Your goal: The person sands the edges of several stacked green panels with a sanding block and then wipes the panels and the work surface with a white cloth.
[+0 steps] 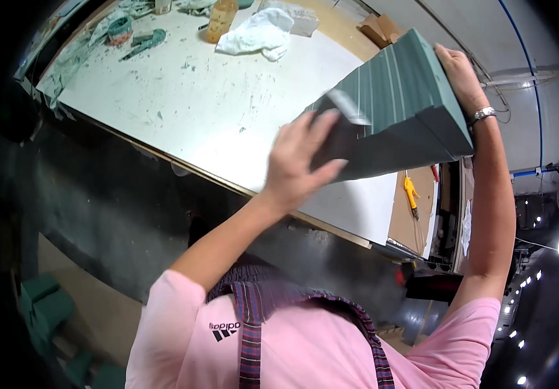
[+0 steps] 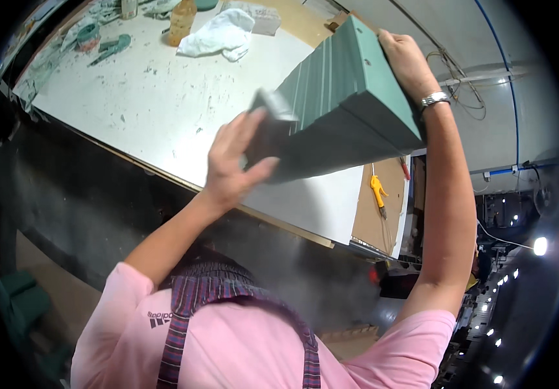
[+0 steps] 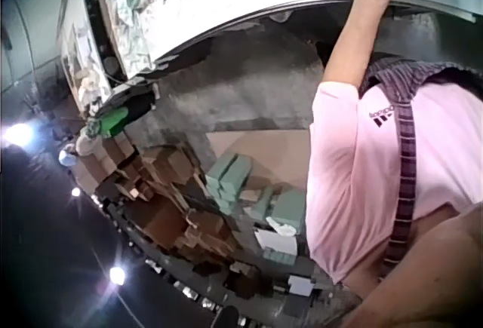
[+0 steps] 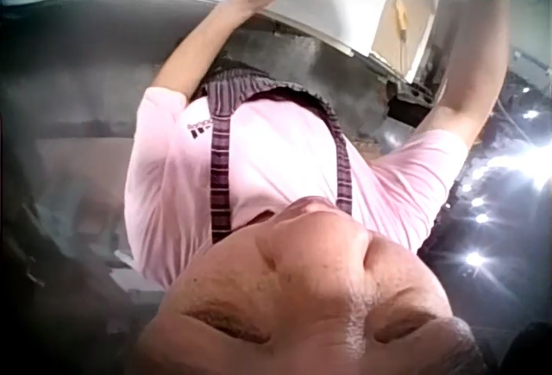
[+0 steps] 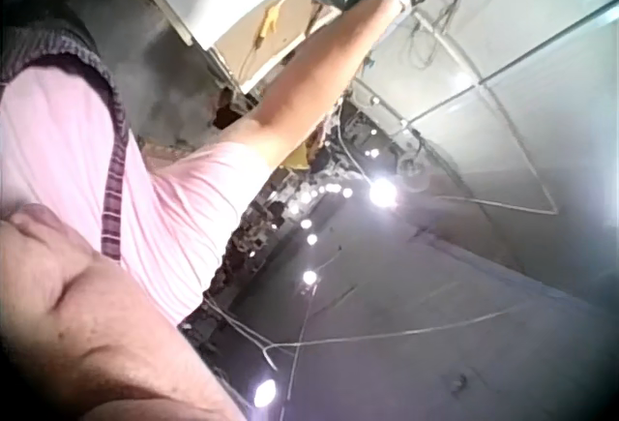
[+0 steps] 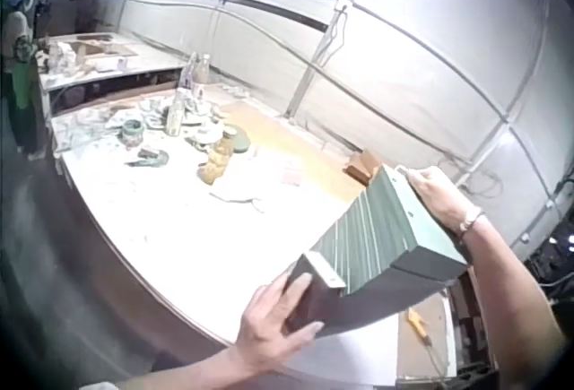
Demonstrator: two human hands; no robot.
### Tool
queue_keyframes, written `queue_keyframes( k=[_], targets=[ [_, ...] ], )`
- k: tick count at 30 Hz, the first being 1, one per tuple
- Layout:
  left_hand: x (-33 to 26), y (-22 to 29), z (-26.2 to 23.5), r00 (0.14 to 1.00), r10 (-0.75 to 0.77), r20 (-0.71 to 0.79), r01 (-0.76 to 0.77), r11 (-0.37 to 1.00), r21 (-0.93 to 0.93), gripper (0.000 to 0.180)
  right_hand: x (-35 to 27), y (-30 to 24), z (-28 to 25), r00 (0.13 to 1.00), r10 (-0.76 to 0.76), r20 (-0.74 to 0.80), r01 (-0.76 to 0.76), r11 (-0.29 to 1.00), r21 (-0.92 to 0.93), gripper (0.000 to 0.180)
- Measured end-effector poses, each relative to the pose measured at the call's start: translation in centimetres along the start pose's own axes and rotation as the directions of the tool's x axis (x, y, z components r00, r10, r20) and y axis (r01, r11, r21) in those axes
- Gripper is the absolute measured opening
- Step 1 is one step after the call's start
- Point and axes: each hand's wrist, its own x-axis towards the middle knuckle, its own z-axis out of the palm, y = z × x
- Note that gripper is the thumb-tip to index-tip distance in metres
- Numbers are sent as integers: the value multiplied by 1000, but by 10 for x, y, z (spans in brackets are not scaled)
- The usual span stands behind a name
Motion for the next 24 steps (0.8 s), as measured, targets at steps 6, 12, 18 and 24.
queue_keyframes(
  k=[6, 12, 18, 24],
  targets=[
    [-135, -42, 16, 774, -623, 115, 628, 778, -18, 63, 5, 0, -4, 1000, -4, 21, 4, 1000, -14, 46],
    [-74, 0, 4, 782, -613, 115, 614, 725, -312, 60, 16, 16, -9, 995, 45, 87, -58, 987, 153, 44],
    [-141, -30, 8, 382, -910, 158, 882, 308, -358, 52, 25, 33, -7, 1000, 3, -17, -1, 996, 90, 46],
    [-111, -27, 45, 521, -847, 106, 810, 451, -375, 61, 27, 29, -12, 998, -58, -11, 58, 997, 49, 49]
  ],
)
